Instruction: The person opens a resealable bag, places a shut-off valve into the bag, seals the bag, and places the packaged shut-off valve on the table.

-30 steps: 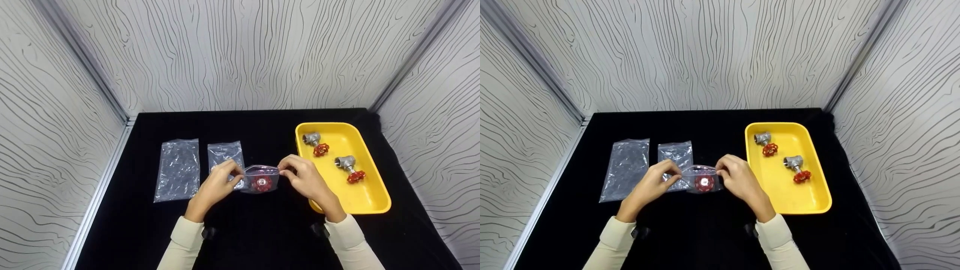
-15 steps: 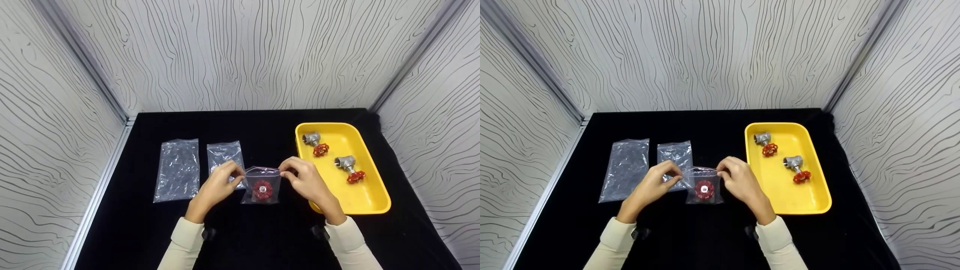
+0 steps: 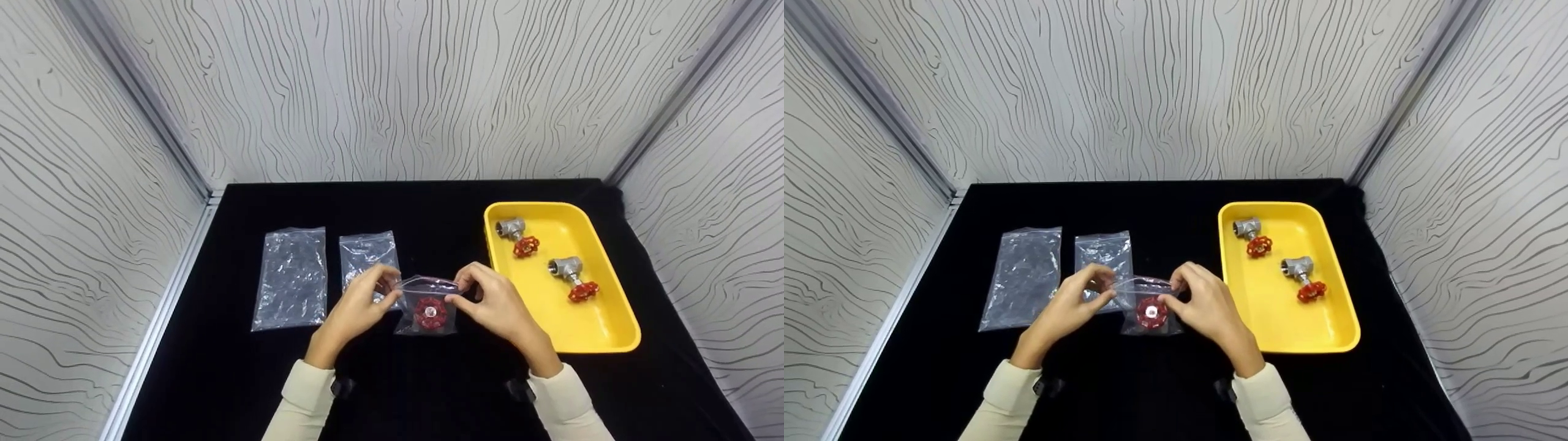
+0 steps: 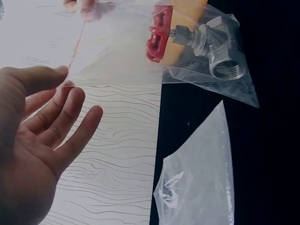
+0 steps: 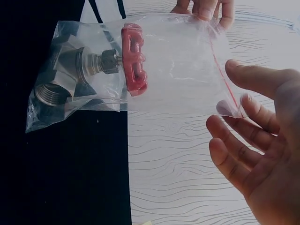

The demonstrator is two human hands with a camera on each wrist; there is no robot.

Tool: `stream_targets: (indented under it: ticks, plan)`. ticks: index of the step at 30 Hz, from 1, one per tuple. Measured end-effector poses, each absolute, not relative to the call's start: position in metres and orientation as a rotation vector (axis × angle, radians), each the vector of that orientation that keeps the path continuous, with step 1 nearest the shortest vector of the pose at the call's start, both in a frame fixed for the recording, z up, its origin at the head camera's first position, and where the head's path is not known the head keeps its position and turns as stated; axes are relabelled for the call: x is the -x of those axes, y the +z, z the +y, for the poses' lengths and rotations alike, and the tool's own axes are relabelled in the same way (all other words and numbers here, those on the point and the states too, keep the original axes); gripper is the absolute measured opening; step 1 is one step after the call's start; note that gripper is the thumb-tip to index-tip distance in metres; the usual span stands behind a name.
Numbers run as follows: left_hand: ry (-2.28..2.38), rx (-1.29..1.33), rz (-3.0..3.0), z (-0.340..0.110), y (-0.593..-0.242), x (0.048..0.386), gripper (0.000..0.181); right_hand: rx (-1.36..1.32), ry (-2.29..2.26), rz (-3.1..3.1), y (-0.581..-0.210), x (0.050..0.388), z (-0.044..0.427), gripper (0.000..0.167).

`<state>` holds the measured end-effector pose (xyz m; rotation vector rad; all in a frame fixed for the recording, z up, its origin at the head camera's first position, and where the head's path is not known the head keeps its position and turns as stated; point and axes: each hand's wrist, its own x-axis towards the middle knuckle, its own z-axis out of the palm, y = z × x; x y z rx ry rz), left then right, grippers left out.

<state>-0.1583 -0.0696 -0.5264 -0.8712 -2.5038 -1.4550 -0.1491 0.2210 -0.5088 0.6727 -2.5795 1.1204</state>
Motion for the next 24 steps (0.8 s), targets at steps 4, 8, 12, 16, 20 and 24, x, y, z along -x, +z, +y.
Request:
stream_targets:
  ticks: [4, 8, 12, 16, 20, 24]
  plan:
    - [-1.493, 0.811, -2.515, -0.069, -0.531, 0.157, 0.015, -0.692, 1.126, -2.542, -0.511, 0.148, 0.221, 0.032]
    - [-1.528, 0.766, -2.497, -0.070, -0.535, 0.155, 0.010, -0.697, 1.125, -2.530, -0.513, 0.148, 0.219, 0.032]
    - [-1.544, 0.760, -2.465, -0.070, -0.538, 0.154, 0.011, -0.720, 1.105, -2.533, -0.514, 0.148, 0.215, 0.029]
    - [-1.538, 0.766, -2.437, -0.069, -0.540, 0.153, 0.008, -0.764, 1.053, -2.534, -0.516, 0.149, 0.209, 0.031]
    - [-1.533, 0.769, -2.425, -0.069, -0.542, 0.152, 0.007, -0.813, 0.995, -2.534, -0.514, 0.150, 0.202, 0.030]
    - [-1.524, 0.770, -2.406, -0.069, -0.542, 0.151, 0.005, -0.874, 0.972, -2.512, -0.511, 0.153, 0.195, 0.025]
